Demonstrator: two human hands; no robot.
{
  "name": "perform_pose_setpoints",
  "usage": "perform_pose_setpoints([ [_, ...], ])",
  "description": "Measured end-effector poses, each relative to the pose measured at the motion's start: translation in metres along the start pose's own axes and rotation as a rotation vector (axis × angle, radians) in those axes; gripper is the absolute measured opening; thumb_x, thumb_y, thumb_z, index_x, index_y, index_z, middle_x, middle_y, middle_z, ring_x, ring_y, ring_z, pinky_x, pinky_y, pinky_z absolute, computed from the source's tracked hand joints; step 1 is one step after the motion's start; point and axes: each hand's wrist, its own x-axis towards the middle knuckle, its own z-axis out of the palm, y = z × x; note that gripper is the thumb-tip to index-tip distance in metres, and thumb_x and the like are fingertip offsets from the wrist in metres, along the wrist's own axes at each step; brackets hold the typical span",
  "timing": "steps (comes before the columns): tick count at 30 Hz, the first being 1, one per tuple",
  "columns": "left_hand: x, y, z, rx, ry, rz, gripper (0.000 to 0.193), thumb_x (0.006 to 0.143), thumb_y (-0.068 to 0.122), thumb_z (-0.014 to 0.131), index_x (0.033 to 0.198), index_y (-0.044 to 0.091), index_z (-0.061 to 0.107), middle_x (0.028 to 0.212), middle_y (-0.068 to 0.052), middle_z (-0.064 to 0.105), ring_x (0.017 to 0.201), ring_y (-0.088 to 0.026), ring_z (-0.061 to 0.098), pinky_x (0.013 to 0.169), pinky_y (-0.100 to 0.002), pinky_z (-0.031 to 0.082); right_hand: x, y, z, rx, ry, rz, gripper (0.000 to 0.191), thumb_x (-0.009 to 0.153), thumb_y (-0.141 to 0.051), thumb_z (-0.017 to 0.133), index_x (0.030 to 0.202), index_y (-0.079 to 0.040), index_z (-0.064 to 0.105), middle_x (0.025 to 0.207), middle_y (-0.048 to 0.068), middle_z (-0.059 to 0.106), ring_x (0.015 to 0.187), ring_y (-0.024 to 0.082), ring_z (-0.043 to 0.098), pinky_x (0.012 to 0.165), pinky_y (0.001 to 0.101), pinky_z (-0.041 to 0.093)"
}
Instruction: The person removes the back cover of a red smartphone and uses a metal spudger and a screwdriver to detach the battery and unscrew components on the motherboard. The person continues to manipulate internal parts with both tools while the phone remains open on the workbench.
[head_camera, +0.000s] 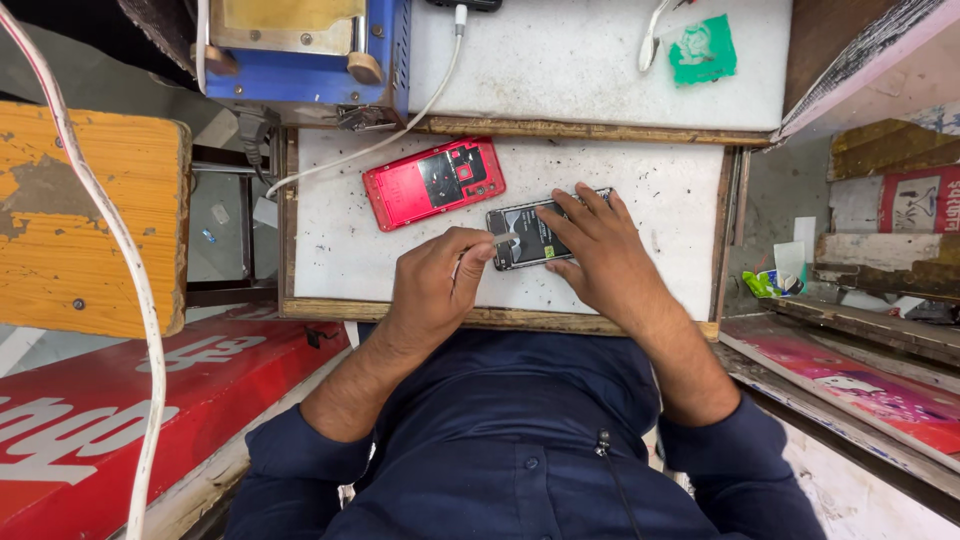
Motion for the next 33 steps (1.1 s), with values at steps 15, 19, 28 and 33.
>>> perform_pose_setpoints([
  [15, -0.028, -0.01, -0.001, -0.393, 0.144, -0.082, 0.024, 0.114, 0.015, 0.05, 0.124, -0.004, 0.06, 0.108, -0.015, 0.073, 0.097, -0.018, 0.074, 0.088, -0.031, 0.062, 0.056, 0.027, -0.033, 0.251, -0.227, -0.025, 0.03, 0.087, -0.027, 0.081, 0.107, -0.008, 0.07, 0.095, 0.013, 0.068, 0.088, 0.032, 0.067, 0.076, 0.0421, 0.052],
  [19, -0.019, -0.001, -0.007, -0.311, 0.175, -0.009, 0.022, 0.114, 0.012, 0.051, 0.127, -0.003, 0.061, 0.113, -0.016, 0.072, 0.1, -0.019, 0.074, 0.09, -0.032, 0.062, 0.047, 0.04, -0.006, 0.875, 0.134, 0.151, 0.026, 0.107, -0.024, 0.07, 0.122, -0.005, 0.06, 0.106, 0.008, 0.067, 0.096, 0.018, 0.063, 0.087, 0.0306, 0.053],
  [28, 0.027, 0.016, 0.005, 0.063, 0.158, 0.296, 0.02, 0.107, 0.005, 0.061, 0.127, 0.001, 0.064, 0.115, -0.016, 0.073, 0.104, -0.031, 0.074, 0.09, -0.039, 0.061, 0.05, 0.034, 0.037, 1.445, 0.461, 0.057, 0.043, 0.109, -0.025, 0.065, 0.141, -0.005, 0.047, 0.128, 0.004, 0.064, 0.117, 0.011, 0.061, 0.104, 0.0289, 0.052],
  [33, 0.034, 0.014, 0.014, 0.121, 0.18, 0.298, 0.024, 0.104, 0.002, 0.064, 0.127, 0.001, 0.064, 0.114, -0.016, 0.072, 0.102, -0.032, 0.073, 0.088, -0.041, 0.06, 0.046, 0.033, 0.038, 1.506, 0.47, 0.136, 0.042, 0.106, -0.027, 0.063, 0.137, -0.007, 0.044, 0.12, 0.006, 0.065, 0.103, 0.014, 0.065, 0.081, 0.0325, 0.057],
])
